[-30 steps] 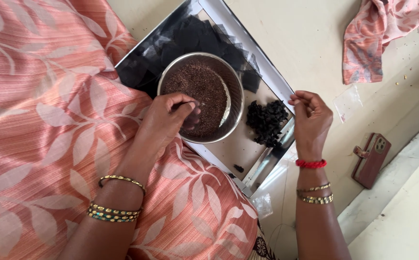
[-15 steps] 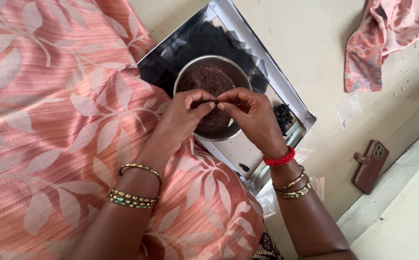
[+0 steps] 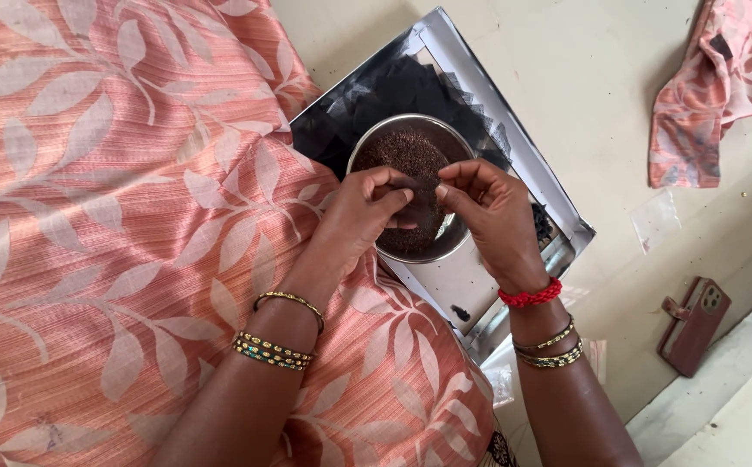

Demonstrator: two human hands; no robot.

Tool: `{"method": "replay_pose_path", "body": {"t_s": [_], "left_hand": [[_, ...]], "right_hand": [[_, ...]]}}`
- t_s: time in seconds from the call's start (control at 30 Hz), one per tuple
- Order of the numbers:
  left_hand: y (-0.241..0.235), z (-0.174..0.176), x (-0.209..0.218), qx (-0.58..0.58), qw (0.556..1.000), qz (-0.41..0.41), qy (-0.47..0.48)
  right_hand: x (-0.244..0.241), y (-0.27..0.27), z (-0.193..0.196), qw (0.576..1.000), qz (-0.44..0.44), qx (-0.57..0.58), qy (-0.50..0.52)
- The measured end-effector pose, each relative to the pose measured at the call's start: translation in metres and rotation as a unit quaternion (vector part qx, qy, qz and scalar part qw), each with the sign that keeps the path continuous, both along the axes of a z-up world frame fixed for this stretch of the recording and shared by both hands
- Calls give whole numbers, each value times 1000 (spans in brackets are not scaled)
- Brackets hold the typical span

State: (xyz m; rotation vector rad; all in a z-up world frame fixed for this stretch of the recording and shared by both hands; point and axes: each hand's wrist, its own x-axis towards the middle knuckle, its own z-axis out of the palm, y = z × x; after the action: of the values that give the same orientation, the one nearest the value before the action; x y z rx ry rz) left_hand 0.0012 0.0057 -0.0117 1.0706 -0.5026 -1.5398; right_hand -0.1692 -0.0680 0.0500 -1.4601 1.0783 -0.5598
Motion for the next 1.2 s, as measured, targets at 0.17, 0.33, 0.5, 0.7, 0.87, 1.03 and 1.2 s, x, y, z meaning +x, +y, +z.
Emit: {"method": "replay_pose_path", "body": {"t_s": [0.17, 0.33, 0.5, 0.7, 0.87, 1.03, 1.2], "left_hand": [[-4, -11, -2, 53, 998, 43, -18], [-6, -13, 2, 86, 994, 57, -31], [-7, -15, 3, 96, 992, 81, -28], [-8, -20, 1, 111, 989, 86, -41], [-9, -22, 1, 115, 991, 68, -15], [-10, -27, 1, 124, 990, 54, 26], [-9, -25, 0, 117, 992, 37, -5]], "right_hand": [[8, 2, -2, 984, 27, -81, 155], [3, 12, -50, 902, 184, -247, 302], [17, 32, -54, 860, 244, -240, 378], [2, 18, -71, 854, 239, -269, 376], [-3, 4, -47, 958, 110, -110, 241], [-26, -10, -47, 987, 17, 150, 53], [-11, -7, 2, 971, -23, 232, -59]]}}
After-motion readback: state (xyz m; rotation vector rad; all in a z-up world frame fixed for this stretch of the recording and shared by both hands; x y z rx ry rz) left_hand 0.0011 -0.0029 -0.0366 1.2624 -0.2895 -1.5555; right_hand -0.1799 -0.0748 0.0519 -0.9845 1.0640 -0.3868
